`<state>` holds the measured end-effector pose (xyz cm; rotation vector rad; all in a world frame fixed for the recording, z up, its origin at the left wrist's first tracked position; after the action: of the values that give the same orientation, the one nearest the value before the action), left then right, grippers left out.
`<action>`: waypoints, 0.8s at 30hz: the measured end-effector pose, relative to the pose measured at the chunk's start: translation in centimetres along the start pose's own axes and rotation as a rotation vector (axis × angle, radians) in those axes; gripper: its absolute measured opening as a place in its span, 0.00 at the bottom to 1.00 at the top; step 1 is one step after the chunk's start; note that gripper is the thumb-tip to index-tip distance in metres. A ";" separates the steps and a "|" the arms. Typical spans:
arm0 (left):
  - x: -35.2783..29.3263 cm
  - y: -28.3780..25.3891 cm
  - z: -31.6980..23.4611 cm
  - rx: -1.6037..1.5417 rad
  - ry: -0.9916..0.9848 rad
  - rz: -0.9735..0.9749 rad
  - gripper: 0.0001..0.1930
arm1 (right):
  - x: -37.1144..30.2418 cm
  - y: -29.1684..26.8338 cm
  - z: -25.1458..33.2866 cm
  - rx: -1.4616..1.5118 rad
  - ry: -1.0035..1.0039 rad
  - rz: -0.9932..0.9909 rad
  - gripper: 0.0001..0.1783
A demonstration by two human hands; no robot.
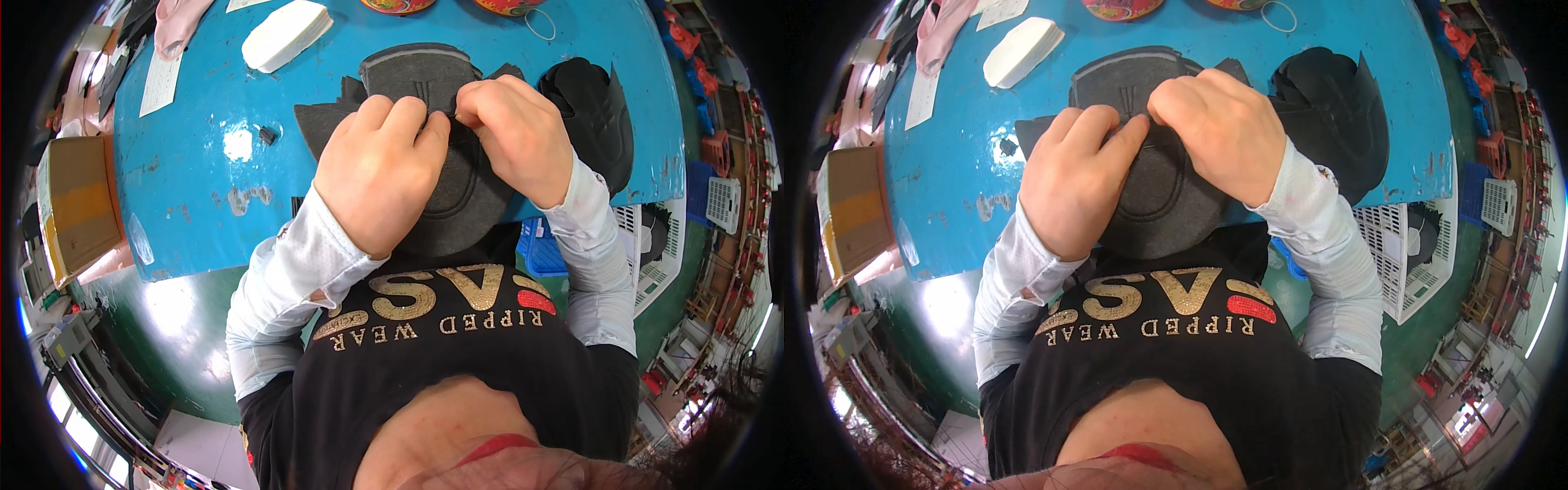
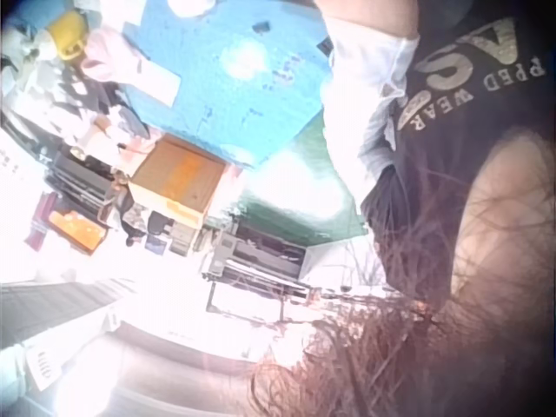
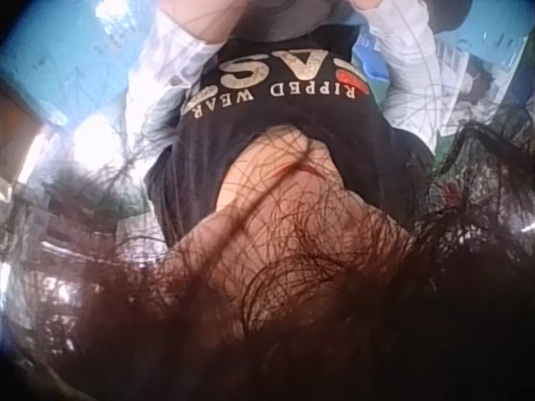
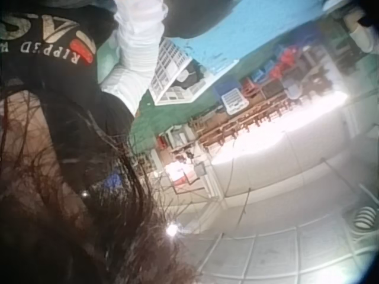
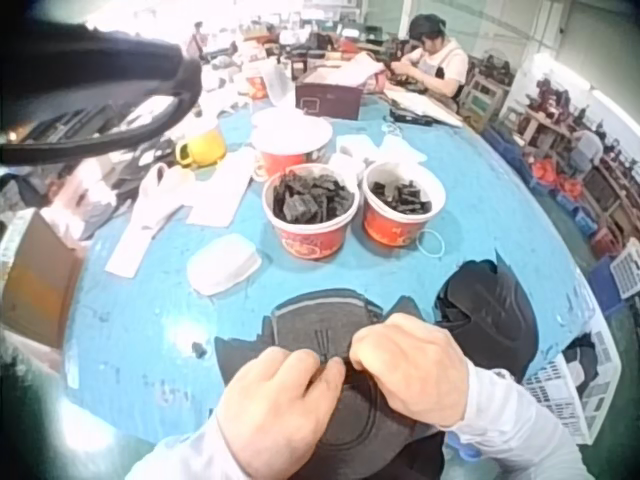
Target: The person sews small plastic components onto a shoe upper part by hand, using a needle and thread.
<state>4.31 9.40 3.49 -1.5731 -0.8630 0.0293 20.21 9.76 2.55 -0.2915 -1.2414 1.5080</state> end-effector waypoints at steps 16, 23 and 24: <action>0.4 0.3 -0.2 0.039 -0.048 0.114 0.17 | -1.9 0.2 -0.3 -0.053 0.066 -0.123 0.14; -3.7 -1.9 -0.7 -0.874 -0.103 -0.475 0.15 | -4.4 -0.9 3.1 0.851 0.369 -0.183 0.11; -4.2 -1.3 -0.8 -1.100 -0.119 -0.543 0.11 | -4.6 -0.1 4.3 1.012 0.405 -0.082 0.14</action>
<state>1.08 6.42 2.89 -2.2693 -1.5120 -0.8796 18.72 3.63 2.50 0.1307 -0.0911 1.7036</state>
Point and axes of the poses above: each hand's wrist, its own x-axis towards the middle knuckle, its own y-axis out of the palm, z = x × y, the point moved 4 cm from there along x, towards the middle knuckle, and after that the axes turned 9 degrees about y, right-handed, at the moved point
